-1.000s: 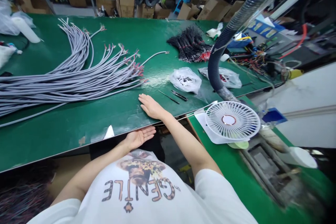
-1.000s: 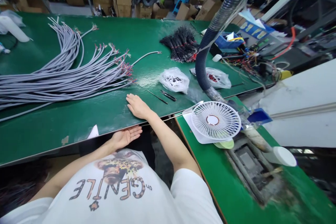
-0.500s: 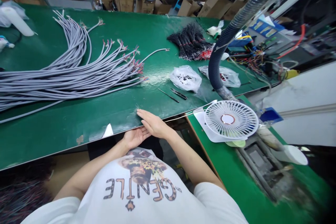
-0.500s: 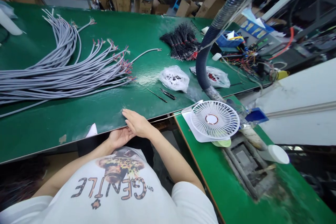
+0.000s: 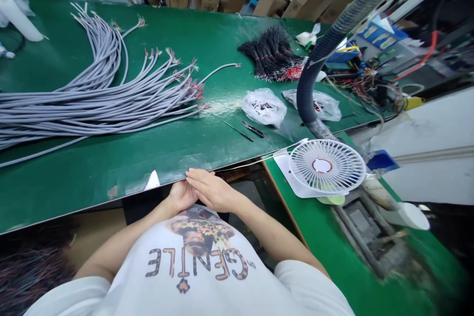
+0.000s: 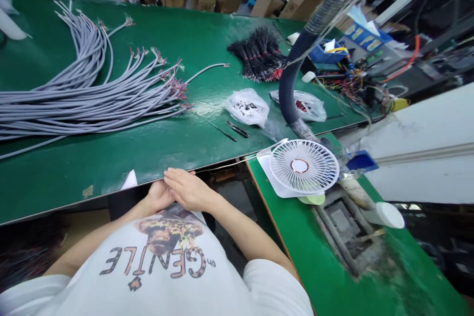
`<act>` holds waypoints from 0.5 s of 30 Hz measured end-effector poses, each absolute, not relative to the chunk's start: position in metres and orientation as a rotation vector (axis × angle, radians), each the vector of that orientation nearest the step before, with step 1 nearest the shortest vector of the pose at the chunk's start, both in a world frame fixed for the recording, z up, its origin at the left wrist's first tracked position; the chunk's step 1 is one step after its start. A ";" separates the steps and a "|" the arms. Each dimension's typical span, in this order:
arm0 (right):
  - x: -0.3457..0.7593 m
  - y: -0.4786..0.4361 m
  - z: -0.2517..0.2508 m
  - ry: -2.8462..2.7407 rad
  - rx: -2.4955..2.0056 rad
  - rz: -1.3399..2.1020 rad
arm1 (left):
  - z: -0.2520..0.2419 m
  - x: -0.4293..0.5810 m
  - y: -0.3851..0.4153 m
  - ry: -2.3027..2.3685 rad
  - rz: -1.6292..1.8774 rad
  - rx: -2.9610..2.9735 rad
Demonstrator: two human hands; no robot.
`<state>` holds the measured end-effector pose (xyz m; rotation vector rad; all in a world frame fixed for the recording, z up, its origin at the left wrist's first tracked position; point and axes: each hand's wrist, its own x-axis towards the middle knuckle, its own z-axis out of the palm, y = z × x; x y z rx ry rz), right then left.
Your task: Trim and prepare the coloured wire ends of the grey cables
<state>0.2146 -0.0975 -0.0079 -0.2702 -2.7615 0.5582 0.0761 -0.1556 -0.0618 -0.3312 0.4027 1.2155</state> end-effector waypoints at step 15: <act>0.220 -0.095 -0.011 -2.684 -0.261 0.603 | -0.050 0.073 -0.161 0.496 1.237 -0.382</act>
